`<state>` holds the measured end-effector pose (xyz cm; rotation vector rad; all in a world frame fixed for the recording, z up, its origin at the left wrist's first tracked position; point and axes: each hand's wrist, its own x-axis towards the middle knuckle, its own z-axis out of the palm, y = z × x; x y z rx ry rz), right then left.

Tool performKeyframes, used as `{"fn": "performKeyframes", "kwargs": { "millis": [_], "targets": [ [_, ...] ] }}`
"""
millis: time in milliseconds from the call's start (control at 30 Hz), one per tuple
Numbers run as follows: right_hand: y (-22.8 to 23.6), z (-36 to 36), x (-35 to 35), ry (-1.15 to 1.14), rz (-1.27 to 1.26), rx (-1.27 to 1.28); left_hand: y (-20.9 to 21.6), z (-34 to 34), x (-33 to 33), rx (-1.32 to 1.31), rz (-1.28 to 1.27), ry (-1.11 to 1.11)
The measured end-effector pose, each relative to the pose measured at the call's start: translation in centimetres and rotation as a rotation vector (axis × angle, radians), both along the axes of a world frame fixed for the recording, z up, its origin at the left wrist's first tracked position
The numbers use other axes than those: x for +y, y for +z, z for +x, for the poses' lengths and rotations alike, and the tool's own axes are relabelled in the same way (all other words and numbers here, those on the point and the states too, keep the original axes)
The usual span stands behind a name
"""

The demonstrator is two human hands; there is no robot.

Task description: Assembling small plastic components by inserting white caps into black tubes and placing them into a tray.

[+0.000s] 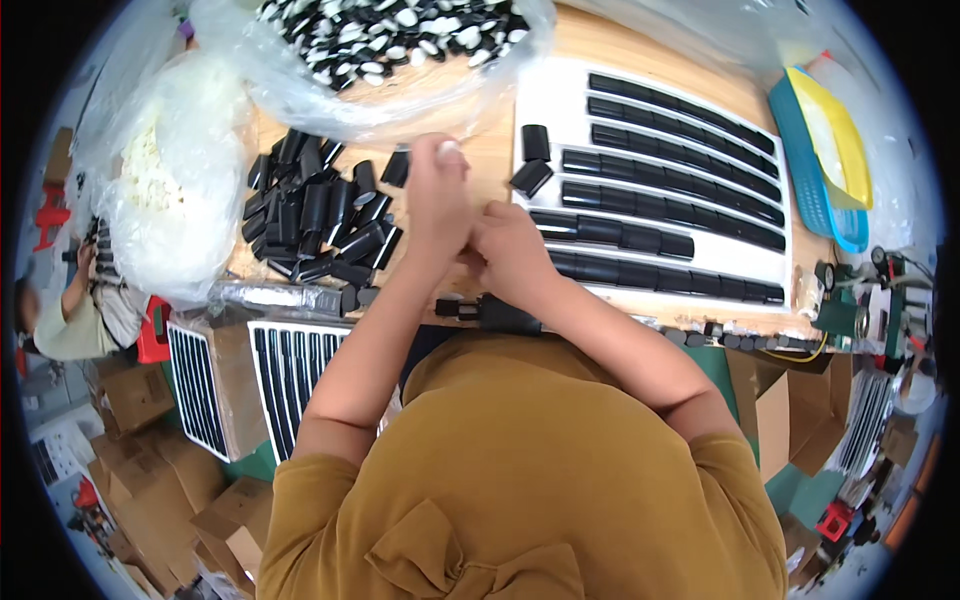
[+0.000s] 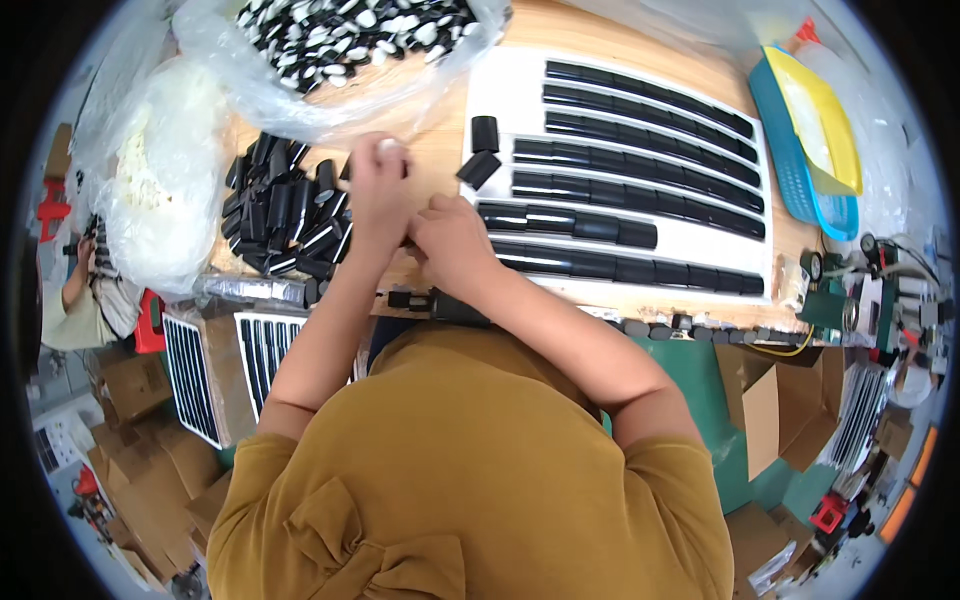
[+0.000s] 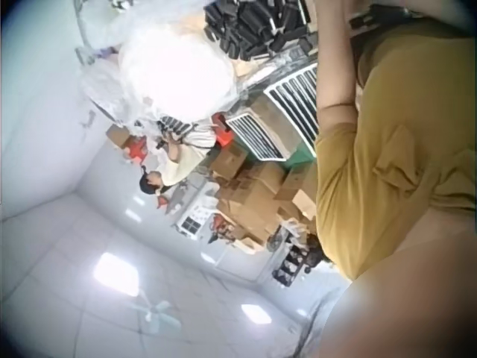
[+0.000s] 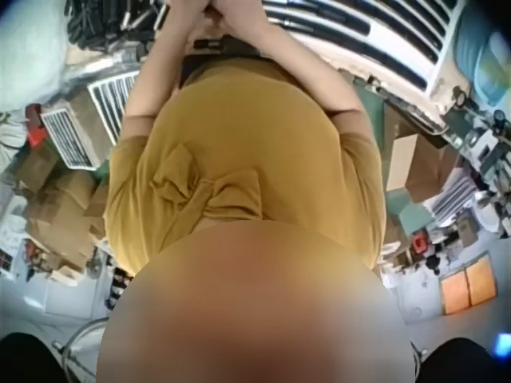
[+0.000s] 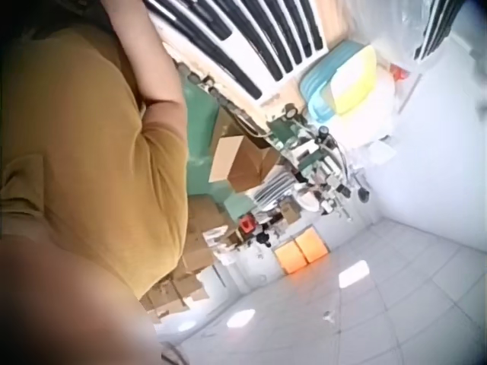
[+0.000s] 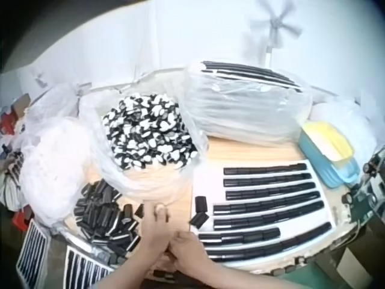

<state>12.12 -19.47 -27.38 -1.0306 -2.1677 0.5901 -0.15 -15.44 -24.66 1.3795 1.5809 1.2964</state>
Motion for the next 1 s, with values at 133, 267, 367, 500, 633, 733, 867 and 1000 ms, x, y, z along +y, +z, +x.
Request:
{"fn": "performKeyframes", "kwargs": {
  "millis": [133, 267, 367, 500, 633, 733, 867, 1000],
  "targets": [
    [2.9, 4.3, -0.7, -0.238, -0.185, 0.235, 1.0, -1.5, -0.1, -0.442, 0.257, 0.156],
    [3.2, 14.6, -1.8, -0.713, -0.299, 0.427, -1.6, -4.2, -1.3, -0.419, 0.139, 0.078],
    [2.1, 22.1, -2.7, -0.904, -0.252, 0.581, -3.6, -4.0, -2.5, -0.466, -0.024, -0.014],
    [0.9, 26.3, -3.7, -1.158, -0.281, 0.322, -5.3, -2.8, -3.1, -0.598, -0.034, -0.081],
    [0.3, 27.0, -3.3, -1.09, -0.265, 0.147, -6.5, -2.9, -3.8, -0.556, -0.04, -0.108],
    [-0.3, 27.0, -3.2, -1.071, -0.235, 0.137, -7.0, -3.0, -4.0, -0.544, -0.013, -0.117],
    [-0.2, 25.2, -3.6, -1.153, -0.193, -0.151, -7.4, -3.1, -4.3, -0.437, 0.068, -0.106],
    [-0.2, 24.5, -4.3, -1.201, 0.09, -0.746, -7.2, -3.3, -4.9, -0.395, 0.133, -0.04]
  ]
}}
